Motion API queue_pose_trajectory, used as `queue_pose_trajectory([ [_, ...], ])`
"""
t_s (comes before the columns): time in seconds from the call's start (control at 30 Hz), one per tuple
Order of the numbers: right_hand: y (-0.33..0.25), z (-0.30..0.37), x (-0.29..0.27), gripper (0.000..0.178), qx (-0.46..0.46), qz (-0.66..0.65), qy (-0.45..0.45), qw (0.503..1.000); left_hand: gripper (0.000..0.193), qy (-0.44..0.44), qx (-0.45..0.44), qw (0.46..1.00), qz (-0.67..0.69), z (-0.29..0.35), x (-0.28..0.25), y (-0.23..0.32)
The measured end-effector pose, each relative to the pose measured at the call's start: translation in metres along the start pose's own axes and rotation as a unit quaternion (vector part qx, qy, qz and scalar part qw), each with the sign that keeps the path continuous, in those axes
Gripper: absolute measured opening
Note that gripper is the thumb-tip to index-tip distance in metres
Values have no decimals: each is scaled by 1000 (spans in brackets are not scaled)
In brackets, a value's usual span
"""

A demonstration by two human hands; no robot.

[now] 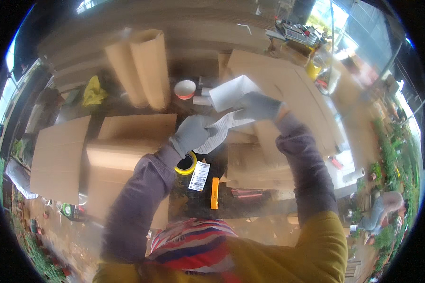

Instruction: The person folds a cardboard box, places a shipping label on it, and seals it with packing tape. They repeat this process for multiple boxes, stacking the finished packages nearby.

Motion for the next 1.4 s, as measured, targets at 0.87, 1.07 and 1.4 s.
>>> queue_pose_trajectory([
  [0.87,59,23,-20,23,118,-203,48,971,26,149,-122,961,198,-19,-36,9],
  [1.07,73,31,-11,22,107,-118,1,987,20,158,-102,941,282,-11,-29,3],
  [1.4,84,50,-31,18,126,-70,224,964,17,419,-219,827,304,4,-56,-60],
])
Point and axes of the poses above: each hand's wrist, its own z-axis away from the middle knuckle, its own x-axis out of the palm, y = z × x, the point moved 5 cm from there along -z, towards the middle knuckle, and after that the axes turned 5 degrees about y, right-handed, at the moved point
